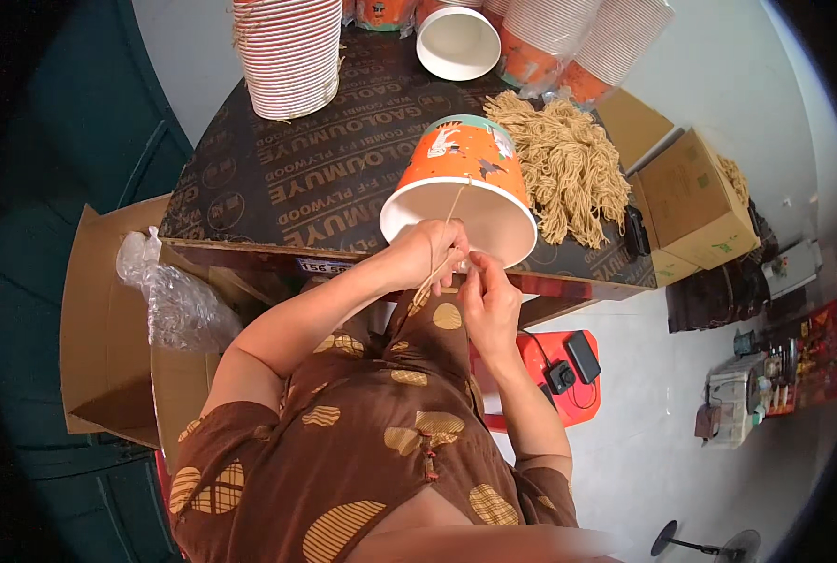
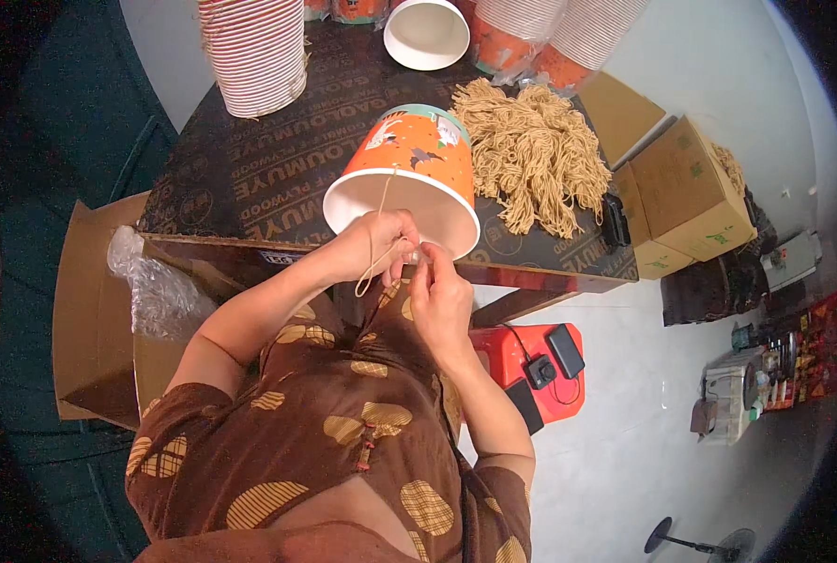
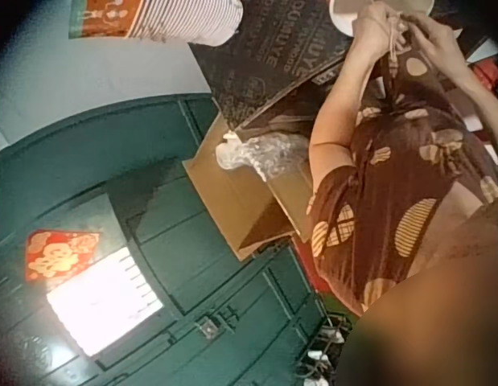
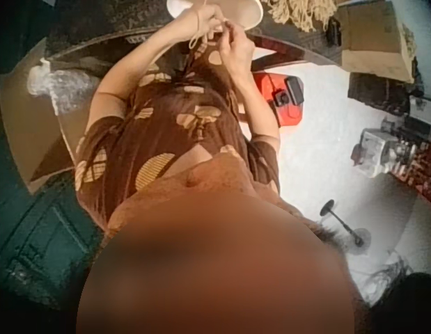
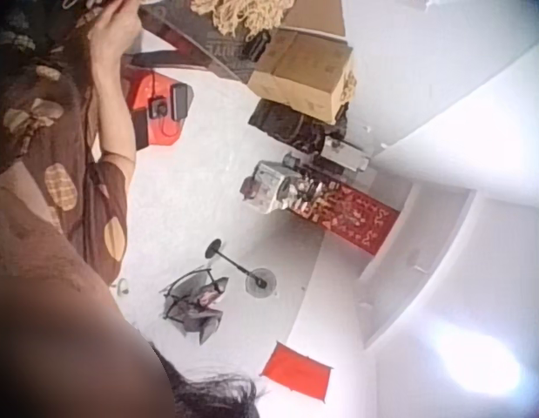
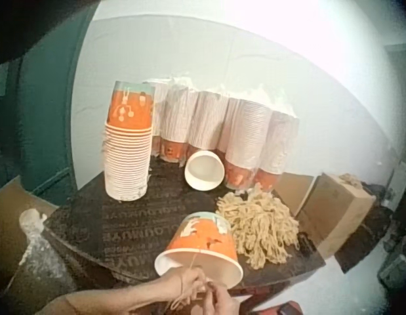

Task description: Thread string handles through pre-drilled holes in decorative paper buckets.

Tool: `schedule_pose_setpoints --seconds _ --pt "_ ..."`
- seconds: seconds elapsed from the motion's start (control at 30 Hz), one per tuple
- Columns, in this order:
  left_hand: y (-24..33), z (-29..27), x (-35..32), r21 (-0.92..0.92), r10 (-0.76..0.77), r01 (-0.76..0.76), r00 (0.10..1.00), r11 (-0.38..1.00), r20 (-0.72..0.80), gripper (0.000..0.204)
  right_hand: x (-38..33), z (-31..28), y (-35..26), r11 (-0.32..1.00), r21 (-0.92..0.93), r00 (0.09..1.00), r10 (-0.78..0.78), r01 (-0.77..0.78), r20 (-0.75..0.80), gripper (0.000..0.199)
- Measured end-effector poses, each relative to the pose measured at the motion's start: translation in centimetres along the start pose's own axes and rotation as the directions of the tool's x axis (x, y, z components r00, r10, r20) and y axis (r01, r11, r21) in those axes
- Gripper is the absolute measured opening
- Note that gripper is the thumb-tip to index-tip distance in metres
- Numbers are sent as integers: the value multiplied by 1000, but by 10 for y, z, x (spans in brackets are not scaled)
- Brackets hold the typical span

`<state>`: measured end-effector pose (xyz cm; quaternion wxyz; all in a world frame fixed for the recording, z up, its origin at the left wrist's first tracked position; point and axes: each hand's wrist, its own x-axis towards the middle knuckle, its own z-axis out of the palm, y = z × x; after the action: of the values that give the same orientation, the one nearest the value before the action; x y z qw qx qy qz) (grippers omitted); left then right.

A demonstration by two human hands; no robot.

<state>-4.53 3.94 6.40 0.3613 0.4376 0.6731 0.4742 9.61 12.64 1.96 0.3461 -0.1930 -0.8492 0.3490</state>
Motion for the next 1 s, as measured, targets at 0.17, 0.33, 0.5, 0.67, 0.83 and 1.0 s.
schedule_pose_setpoints --seconds 0.17,0.33,0.5,0.67,0.83,1.0 --pt "0 0 0 19 26 -26 1000 999 2 11 1 3 -1 1000 -11 1000 12 -12 12 17" --pt "4 -1 0 30 -6 5 1000 1000 16 10 4 7 0 994 -111 1000 -18 16 -14 10" --pt "-10 2 3 109 110 -107 994 988 -18 10 6 10 -1 988 -147 996 -63 54 -56 8" --pt "-16 5 4 370 375 -335 926 867 -41 10 7 11 0 994 -100 997 -41 35 -63 9" --pt "-11 5 5 341 254 -238 967 909 -2 12 8 10 -1 998 -56 998 -21 18 -65 7" --pt "-1 0 7 81 -15 14 1000 997 17 6 6 9 1 999 21 999 36 -35 -41 6"
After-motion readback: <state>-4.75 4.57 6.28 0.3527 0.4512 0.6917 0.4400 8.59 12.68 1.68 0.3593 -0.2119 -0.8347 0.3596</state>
